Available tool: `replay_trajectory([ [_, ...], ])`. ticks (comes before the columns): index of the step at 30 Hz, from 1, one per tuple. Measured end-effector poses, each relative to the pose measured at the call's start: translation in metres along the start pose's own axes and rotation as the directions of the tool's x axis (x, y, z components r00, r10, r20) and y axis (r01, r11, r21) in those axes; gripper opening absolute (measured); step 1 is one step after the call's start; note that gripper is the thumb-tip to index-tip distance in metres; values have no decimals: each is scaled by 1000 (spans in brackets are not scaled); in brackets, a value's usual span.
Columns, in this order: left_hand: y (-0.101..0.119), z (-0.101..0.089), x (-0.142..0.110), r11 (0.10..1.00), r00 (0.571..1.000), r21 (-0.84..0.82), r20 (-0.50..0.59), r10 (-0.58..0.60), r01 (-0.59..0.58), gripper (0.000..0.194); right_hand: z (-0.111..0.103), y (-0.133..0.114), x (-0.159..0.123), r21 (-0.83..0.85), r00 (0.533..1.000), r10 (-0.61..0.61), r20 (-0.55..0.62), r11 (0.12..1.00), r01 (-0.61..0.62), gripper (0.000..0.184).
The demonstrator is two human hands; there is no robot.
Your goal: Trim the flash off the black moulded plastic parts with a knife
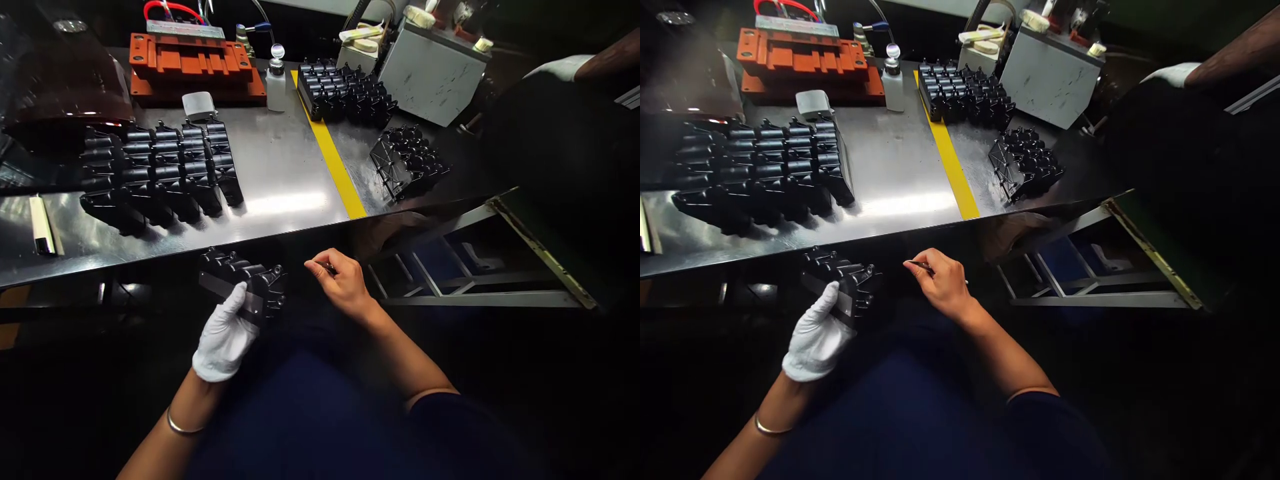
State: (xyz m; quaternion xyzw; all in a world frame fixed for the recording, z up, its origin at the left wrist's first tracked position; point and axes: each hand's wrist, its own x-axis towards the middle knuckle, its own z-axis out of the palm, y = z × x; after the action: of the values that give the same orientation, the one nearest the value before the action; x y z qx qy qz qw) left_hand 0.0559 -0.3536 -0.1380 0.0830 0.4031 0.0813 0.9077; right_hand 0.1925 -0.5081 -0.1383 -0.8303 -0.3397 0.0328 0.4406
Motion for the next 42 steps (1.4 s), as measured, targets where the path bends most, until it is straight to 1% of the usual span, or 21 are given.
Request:
replay_trajectory([
  [2, 3, -5, -2, 997, 999, 69, 36, 33, -35, 21, -6, 2, 4, -168, 998, -33, 58, 985, 43, 24],
  [3, 3, -8, -4, 993, 996, 110, 74, 41, -49, 16, -10, 1, 5, -194, 993, -74, 94, 977, 91, 25],
  [4, 3, -11, -5, 986, 992, 155, 117, 44, -62, 12, -13, -1, 6, -170, 981, -142, 136, 972, 164, 27],
  [5, 2, -13, -6, 976, 986, 206, 159, 39, -71, 11, -16, -5, 7, -102, 953, -236, 188, 961, 258, 31],
  [6, 1, -14, -7, 963, 980, 259, 195, 29, -80, 14, -17, -10, 7, -13, 910, -340, 237, 935, 353, 35],
  [8, -1, -16, -9, 928, 971, 359, 238, 12, -99, 25, -18, -19, 8, 141, 804, -515, 296, 856, 497, 43],
  [9, -1, -16, -9, 912, 967, 396, 253, 5, -108, 30, -17, -23, 8, 183, 759, -572, 310, 819, 543, 48],
  [10, -2, -16, -10, 901, 964, 419, 266, -4, -112, 34, -16, -26, 9, 201, 729, -609, 312, 792, 576, 53],
  [11, -2, -16, -10, 895, 961, 431, 276, -11, -114, 36, -14, -28, 9, 204, 713, -631, 305, 775, 599, 56],
  [13, -3, -17, -10, 896, 958, 427, 287, -11, -118, 39, -10, -27, 9, 186, 712, -648, 271, 761, 621, 59],
  [16, -4, -19, -10, 911, 961, 393, 276, 11, -124, 42, -6, -22, 8, 119, 754, -631, 186, 776, 620, 60],
  [18, -6, -20, -9, 927, 964, 352, 265, 34, -129, 42, -5, -20, 7, 72, 756, -634, 160, 772, 632, 61],
  [21, -9, -19, -10, 961, 966, 253, 252, 49, -115, 27, -4, -20, 7, 26, 733, -660, 164, 745, 666, 61],
  [23, -10, -16, -11, 978, 967, 187, 252, 39, -88, 14, -3, -21, 7, 0, 749, -648, 138, 756, 654, 60],
  [24, -10, -14, -11, 983, 968, 166, 251, 28, -71, 12, -3, -22, 7, -9, 765, -633, 120, 770, 638, 59],
  [27, -11, -8, -13, 993, 978, 117, 208, -1, -24, 23, -2, -23, 7, -37, 792, -601, 108, 794, 607, 59],
  [31, -11, 4, -17, 998, 997, -20, 51, -61, 62, 44, -1, -23, 7, -62, 786, -599, 150, 788, 612, 58],
  [33, -11, 10, -20, 987, 991, -94, -4, -133, 132, 47, -3, -21, 9, -23, 792, -586, 170, 801, 598, 54],
  [36, -8, 15, -25, 959, 979, -204, -11, -203, 197, 44, -10, -19, 15, 49, 805, -566, 176, 822, 567, 41],
  [39, -3, 15, -28, 937, 974, -280, -27, -225, 209, 38, -17, -17, 25, 13, 773, -607, 184, 788, 615, 32],
  [42, -1, 14, -31, 926, 965, -295, -44, -258, 234, 35, -20, -16, 33, -65, 727, -646, 231, 736, 674, 36],
])
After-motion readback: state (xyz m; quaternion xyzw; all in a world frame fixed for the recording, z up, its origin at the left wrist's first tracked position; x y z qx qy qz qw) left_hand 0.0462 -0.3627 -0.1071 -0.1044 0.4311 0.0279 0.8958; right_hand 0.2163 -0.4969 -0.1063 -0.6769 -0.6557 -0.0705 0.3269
